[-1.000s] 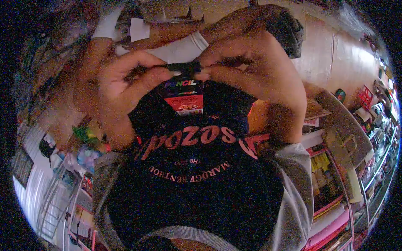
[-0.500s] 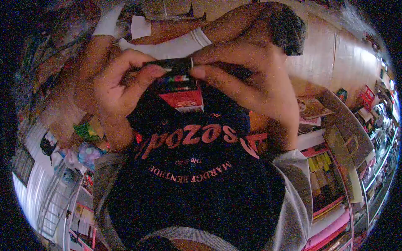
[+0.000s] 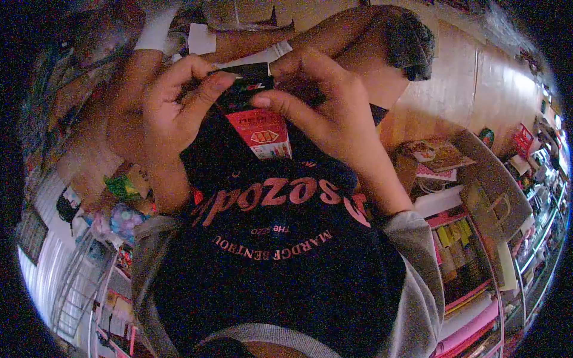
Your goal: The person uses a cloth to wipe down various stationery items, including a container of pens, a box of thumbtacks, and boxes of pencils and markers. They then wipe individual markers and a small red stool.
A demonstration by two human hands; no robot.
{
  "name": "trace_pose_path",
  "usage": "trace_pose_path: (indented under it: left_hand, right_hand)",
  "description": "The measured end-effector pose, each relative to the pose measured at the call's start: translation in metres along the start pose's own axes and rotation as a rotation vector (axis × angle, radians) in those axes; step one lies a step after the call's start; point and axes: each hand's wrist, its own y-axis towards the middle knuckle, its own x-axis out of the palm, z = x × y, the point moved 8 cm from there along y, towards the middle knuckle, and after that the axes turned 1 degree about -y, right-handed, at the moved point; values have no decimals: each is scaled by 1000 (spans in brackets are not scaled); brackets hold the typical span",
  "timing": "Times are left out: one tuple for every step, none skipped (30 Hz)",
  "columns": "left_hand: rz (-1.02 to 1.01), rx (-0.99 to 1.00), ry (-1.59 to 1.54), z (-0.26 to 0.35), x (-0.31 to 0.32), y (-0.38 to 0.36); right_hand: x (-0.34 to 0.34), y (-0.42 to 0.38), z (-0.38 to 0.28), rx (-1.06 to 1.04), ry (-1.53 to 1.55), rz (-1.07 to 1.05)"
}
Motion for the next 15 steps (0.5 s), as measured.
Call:
trace_pose_path:
  left_hand:
    - [2, 4, 0, -1, 0, 0]
    - [3, 4, -1, -1, -1, 0]
    - [1, -12, 4, -2, -1, 0]
    - [-1, -29, 10, -4, -1, 0]
    - [1, -29, 11, -6, -1, 1]
    - [19, 2, -1, -7, -1, 1]
    - [36, 34, -13, -5, -2, 1]
    - [37, 34, -13, -4, -2, 1]
    - [28, 10, -27, -2, -2, 0]
    - [21, -13, -41, -2, -2, 0]
    - [23, -14, -41, -3, -1, 0]
    - [32, -2, -69, -3, 0, 1]
    - [41, 12, -96, -2, 0, 1]
    - [42, 13, -95, -1, 1, 1]
    - [55, -16, -139, -1, 2, 0]
  right_hand:
    - [1, 1, -2, -11, -13, -5]
    - [1, 1, -4, -22, -27, -11]
    - [1, 1, -3, -22, -27, -12]
    - [1, 2, -3, -12, -7, -20]
    - [2, 2, -2, -3, 14, -28]
    - [3, 2, -2, -3, 14, -30]
    - [3, 2, -2, 7, 61, -28]
    - [3, 2, -3, 16, 106, -25]
    - [2, 4, -5, 16, 107, -26]
    - [1, 6, -9, 20, 88, -38]
    - [0, 7, -12, 24, 70, -51]
    - [-3, 9, -13, 24, 70, -52]
    - [-4, 12, -13, 3, -1, -83]
    - [-5, 16, -14, -19, -72, -114]
    - [-8, 18, -14, -20, -72, -114]
